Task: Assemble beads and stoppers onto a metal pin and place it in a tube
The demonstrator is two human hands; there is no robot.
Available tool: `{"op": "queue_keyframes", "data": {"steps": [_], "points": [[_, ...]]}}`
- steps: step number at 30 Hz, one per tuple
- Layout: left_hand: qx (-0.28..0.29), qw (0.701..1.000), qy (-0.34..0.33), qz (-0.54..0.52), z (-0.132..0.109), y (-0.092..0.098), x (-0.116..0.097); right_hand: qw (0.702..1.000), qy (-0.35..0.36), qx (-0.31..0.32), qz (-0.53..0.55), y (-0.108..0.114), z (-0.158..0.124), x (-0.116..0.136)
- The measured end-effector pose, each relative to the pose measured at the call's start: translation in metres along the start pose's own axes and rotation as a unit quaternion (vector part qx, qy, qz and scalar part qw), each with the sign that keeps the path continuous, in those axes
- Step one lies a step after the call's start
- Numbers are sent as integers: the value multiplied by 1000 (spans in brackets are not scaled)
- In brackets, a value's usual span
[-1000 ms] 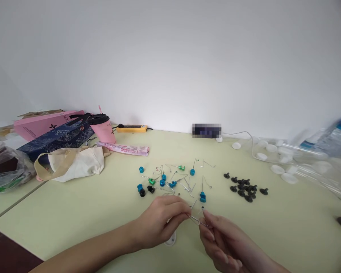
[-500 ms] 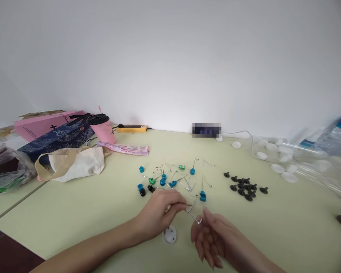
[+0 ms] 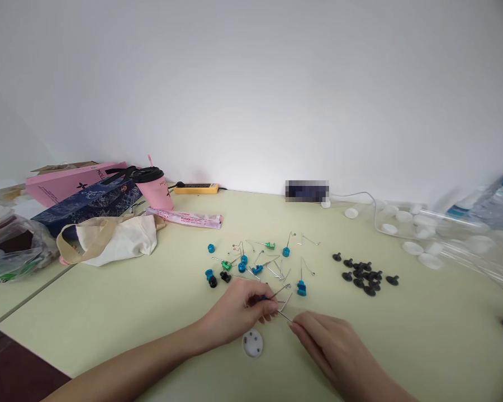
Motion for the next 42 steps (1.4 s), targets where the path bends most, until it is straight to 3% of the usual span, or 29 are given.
{"op": "queue_keyframes", "data": {"steps": [2, 6, 13, 26, 28, 30, 32, 34, 36, 37, 38, 39, 41, 42], "points": [[17, 995, 31, -93, 1, -4, 7, 993, -55, 13, 105, 2, 2, -5], [59, 968, 84, -231, 1, -10, 15, 947, -161, 46, 273, -3, 3, -14], [76, 935, 135, -320, -1, -8, 23, 920, -209, 77, 323, -8, 2, -12], [72, 935, 151, -313, -5, -12, 22, 930, -205, 75, 295, -5, 0, -7], [68, 940, 148, -300, -5, -12, 21, 961, -165, 45, 217, 0, 1, -7], [66, 945, 146, -286, -6, -12, 21, 992, -75, -26, 96, 11, 1, -1], [67, 948, 144, -277, -5, -13, 21, 994, 26, -102, -23, 20, -2, 10], [72, 952, 137, -263, -5, -14, 21, 986, 68, -132, -73, 23, -3, 14], [73, 960, 122, -239, -4, -14, 18, 995, 30, -90, -4, 21, 3, 7], [64, 969, 107, -215, -3, -12, 16, 995, -13, -42, 86, 16, 7, 0], [47, 980, 84, -176, -2, -9, 12, 977, -67, 18, 199, 7, 9, -5], [27, 990, 54, -124, -2, -5, 6, 935, -125, 87, 319, -5, 9, -7], [-7, 1000, -15, 2, -4, -1, -8, 806, -225, 198, 510, -26, 3, -3], [-14, 997, -43, 59, -5, -1, -15, 754, -256, 222, 563, -31, 0, 0]]}}
Point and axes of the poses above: each hand's wrist, its own z-axis towards the middle knuckle, its own y-axis out of the back of the hand, x = y × z, the point moved 8 cm from there along z, towards the middle knuckle, and after that the axes turned 11 degrees about -z, right-handed, at the moved point
